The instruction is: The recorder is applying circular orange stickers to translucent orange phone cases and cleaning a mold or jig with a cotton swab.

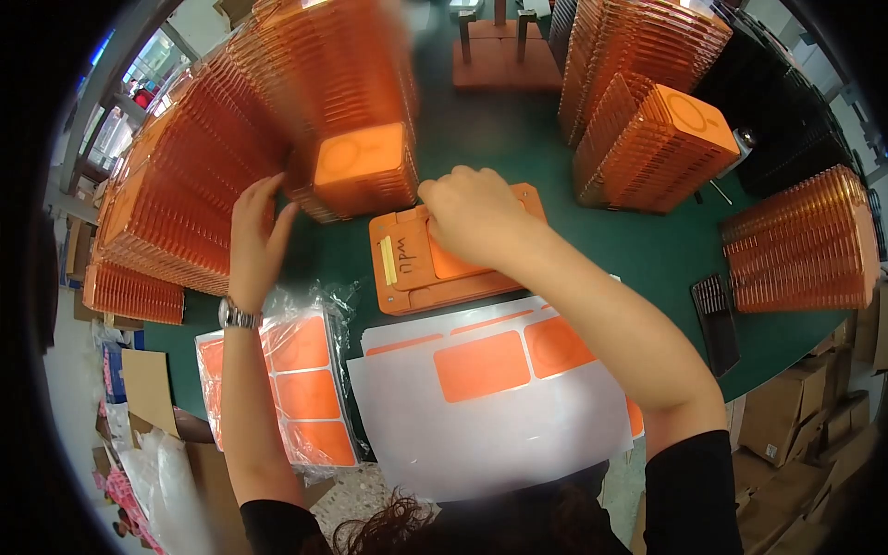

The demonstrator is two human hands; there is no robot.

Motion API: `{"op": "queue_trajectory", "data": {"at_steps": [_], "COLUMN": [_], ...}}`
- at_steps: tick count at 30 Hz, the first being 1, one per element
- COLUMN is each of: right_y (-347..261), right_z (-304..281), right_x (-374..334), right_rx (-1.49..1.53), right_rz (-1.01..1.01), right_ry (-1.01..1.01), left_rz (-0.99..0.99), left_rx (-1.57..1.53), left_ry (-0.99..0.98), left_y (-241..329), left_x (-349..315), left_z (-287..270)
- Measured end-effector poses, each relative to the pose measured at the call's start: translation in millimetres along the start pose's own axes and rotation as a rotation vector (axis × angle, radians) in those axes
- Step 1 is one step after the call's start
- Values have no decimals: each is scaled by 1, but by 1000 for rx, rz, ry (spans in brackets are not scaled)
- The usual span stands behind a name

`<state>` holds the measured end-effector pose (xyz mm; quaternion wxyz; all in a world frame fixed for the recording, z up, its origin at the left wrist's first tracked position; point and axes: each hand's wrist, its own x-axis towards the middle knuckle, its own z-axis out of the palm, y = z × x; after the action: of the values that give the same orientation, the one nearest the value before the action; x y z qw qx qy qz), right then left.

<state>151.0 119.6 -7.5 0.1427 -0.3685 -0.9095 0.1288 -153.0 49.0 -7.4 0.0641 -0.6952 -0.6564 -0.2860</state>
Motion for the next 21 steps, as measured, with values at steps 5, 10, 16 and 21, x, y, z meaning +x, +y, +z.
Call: {"op": "queue_trajectory", "data": {"at_steps": [5, 10, 16, 21], "right_y": [-9, -6, 53, 90], "right_z": [13, -10, -29, 5], "right_x": [-12, -20, -51, -87], "right_rx": [-154, 30, 923, 803], "right_rz": [-79, 24, 181, 388], "right_ry": [58, -22, 318, 392], "left_rz": [26, -74, -147, -48], "left_rx": [12, -279, -583, -704], "left_ry": [-161, -135, -195, -234], "left_y": [-17, -20, 9, 71], "left_x": [22, 23, -1, -43], "left_z": [13, 8, -19, 15]}}
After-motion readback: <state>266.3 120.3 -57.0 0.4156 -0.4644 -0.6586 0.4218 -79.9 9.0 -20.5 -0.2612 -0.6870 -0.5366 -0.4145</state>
